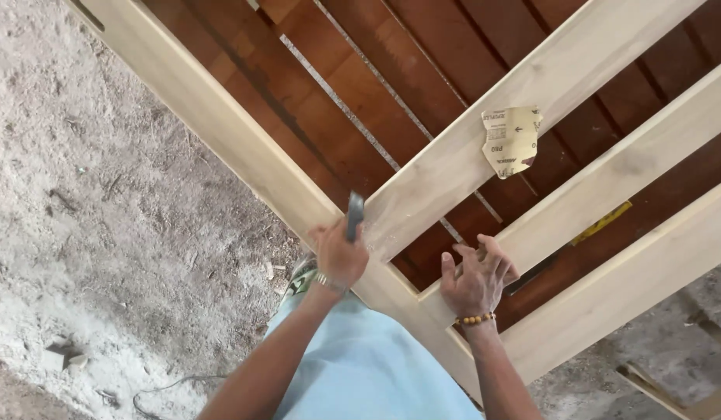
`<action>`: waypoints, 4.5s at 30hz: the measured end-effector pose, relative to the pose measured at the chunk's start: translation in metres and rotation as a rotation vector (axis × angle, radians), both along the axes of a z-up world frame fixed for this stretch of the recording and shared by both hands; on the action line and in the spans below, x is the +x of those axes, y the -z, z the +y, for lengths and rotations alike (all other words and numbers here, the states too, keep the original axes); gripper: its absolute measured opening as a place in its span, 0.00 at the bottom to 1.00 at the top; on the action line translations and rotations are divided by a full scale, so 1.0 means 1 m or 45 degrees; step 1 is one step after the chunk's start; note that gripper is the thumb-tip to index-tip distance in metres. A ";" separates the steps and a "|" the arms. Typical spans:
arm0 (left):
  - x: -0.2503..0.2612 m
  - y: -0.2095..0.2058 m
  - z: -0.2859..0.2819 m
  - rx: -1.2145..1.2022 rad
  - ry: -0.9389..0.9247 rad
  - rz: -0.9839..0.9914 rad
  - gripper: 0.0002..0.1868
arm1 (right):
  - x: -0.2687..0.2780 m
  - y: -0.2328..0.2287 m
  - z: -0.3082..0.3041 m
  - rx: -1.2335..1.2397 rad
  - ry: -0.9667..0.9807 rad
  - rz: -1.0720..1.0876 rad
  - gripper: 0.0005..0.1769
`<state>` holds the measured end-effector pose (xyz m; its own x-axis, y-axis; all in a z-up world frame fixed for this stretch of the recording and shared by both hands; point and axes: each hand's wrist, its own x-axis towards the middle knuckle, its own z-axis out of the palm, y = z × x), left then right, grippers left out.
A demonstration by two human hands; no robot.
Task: The person sands a wooden furniture frame with a sheet of sandpaper, holding the frame with one hand and rubbing the sandpaper over the surface with the other, periodically unfolding and shifting the sandpaper to use fresh abrasive surfaces.
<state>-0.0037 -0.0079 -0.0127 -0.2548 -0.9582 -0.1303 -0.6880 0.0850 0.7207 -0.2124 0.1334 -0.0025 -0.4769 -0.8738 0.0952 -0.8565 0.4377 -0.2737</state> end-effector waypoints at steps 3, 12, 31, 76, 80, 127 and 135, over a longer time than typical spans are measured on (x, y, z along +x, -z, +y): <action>-0.016 -0.001 -0.019 0.211 -0.102 -0.149 0.07 | 0.002 -0.003 0.003 0.103 -0.046 0.017 0.13; -0.011 0.012 -0.018 -0.145 -0.030 -0.007 0.07 | 0.007 -0.001 -0.002 0.106 -0.035 0.035 0.13; 0.020 -0.119 -0.142 0.772 0.459 0.990 0.11 | 0.003 -0.117 -0.155 -0.267 -0.214 -1.717 0.15; 0.076 0.062 -0.245 -0.885 -0.280 -0.359 0.13 | 0.048 -0.038 -0.265 1.224 -2.208 -0.105 0.15; 0.083 0.053 -0.234 -0.818 -0.259 -0.372 0.12 | 0.041 -0.033 -0.251 1.139 -2.162 -0.180 0.14; 0.089 0.063 -0.245 -0.946 -0.275 -0.335 0.10 | 0.018 -0.033 -0.208 0.472 -1.995 -0.171 0.19; 0.091 0.048 -0.240 -0.915 -0.282 -0.258 0.10 | 0.045 -0.037 -0.237 1.204 -1.870 -0.134 0.12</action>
<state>0.0870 -0.2479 -0.0606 -0.0854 -0.8508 0.5184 -0.8557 0.3292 0.3994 -0.1675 -0.1033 0.0345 0.7214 -0.2799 -0.6334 -0.6501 -0.5888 -0.4803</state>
